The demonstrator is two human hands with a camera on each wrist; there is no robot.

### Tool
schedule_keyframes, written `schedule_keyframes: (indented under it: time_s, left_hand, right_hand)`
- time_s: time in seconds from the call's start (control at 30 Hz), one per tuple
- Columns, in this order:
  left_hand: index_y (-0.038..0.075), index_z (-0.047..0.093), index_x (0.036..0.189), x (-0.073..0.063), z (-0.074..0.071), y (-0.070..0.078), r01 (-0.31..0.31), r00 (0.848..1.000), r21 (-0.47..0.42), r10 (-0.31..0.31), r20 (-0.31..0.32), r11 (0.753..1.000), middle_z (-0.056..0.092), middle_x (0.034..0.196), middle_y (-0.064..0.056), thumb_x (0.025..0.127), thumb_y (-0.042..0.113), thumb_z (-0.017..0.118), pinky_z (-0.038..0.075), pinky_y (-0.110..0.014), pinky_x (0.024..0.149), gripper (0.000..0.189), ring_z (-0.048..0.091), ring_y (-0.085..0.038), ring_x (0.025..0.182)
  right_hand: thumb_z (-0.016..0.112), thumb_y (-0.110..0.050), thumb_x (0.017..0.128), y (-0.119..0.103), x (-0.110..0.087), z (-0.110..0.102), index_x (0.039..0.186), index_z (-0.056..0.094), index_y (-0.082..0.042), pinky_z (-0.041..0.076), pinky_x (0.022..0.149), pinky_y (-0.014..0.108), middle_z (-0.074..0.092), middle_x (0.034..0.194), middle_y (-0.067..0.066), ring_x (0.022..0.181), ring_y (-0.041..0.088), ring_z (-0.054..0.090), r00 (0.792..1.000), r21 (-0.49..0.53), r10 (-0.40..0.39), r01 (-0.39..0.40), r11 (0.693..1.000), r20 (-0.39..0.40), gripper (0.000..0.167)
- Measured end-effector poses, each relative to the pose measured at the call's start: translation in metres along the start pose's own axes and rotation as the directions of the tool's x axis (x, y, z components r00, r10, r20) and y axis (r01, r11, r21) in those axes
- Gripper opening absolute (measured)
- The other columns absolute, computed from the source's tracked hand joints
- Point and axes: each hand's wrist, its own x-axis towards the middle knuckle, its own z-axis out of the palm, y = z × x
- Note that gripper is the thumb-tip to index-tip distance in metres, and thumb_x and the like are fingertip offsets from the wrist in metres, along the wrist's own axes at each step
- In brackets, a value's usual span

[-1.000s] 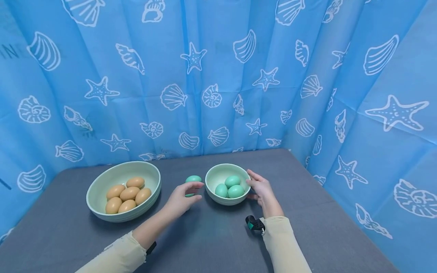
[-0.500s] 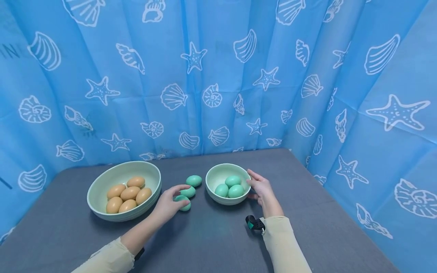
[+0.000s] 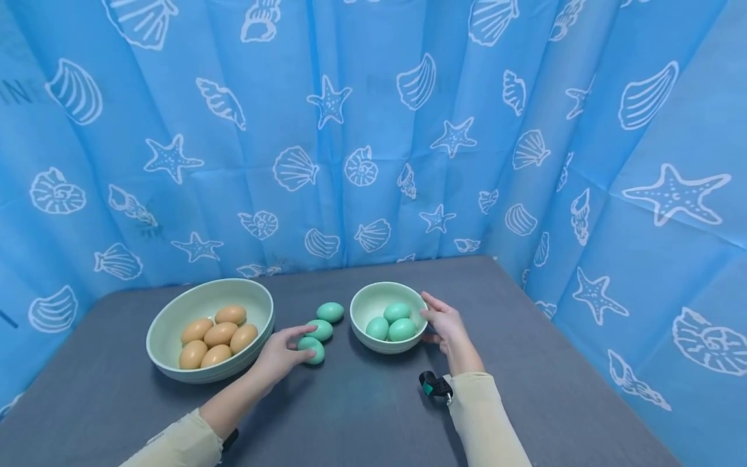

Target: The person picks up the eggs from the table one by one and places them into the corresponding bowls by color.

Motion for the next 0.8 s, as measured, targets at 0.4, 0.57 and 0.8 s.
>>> schedule_keyframes:
  time_s: [0.4,0.57,0.8]
  left_hand:
    - [0.001,0.064,0.126,0.003,0.002,-0.012,0.141,0.99,-0.078,-0.141,0.012,0.987,0.041,0.144,-0.03,0.079,-0.007,0.073,0.031,-0.057,0.108,0.048,0.03,-0.047,0.136]
    - [-0.002,0.065,0.122,0.007,0.006,-0.018,0.109,0.994,-0.069,-0.11,-0.014,0.992,0.049,0.137,-0.029,0.078,-0.008,0.074,0.041,-0.052,0.102,0.046,0.038,-0.045,0.132]
    - [-0.002,0.068,0.118,0.011,0.011,-0.019,0.115,0.993,-0.028,-0.116,-0.038,0.993,0.055,0.131,-0.026,0.077,-0.008,0.075,0.042,-0.051,0.102,0.043,0.043,-0.043,0.129]
  right_hand:
    - [0.044,-0.007,0.103,0.001,0.001,0.003,0.153,0.029,-0.012,0.04,0.101,0.058,0.02,0.159,0.008,0.139,0.039,0.03,1.0,-0.011,0.005,-0.005,1.0,-0.002,0.053]
    - [0.045,-0.007,0.102,0.001,0.001,0.002,0.153,0.029,-0.013,0.041,0.099,0.058,0.021,0.159,0.008,0.139,0.039,0.031,1.0,-0.008,0.005,-0.005,1.0,-0.003,0.053]
    - [0.045,-0.007,0.102,0.0,0.001,0.001,0.153,0.029,-0.013,0.042,0.099,0.056,0.021,0.159,0.008,0.139,0.038,0.031,1.0,-0.018,0.01,-0.01,1.0,-0.005,0.054]
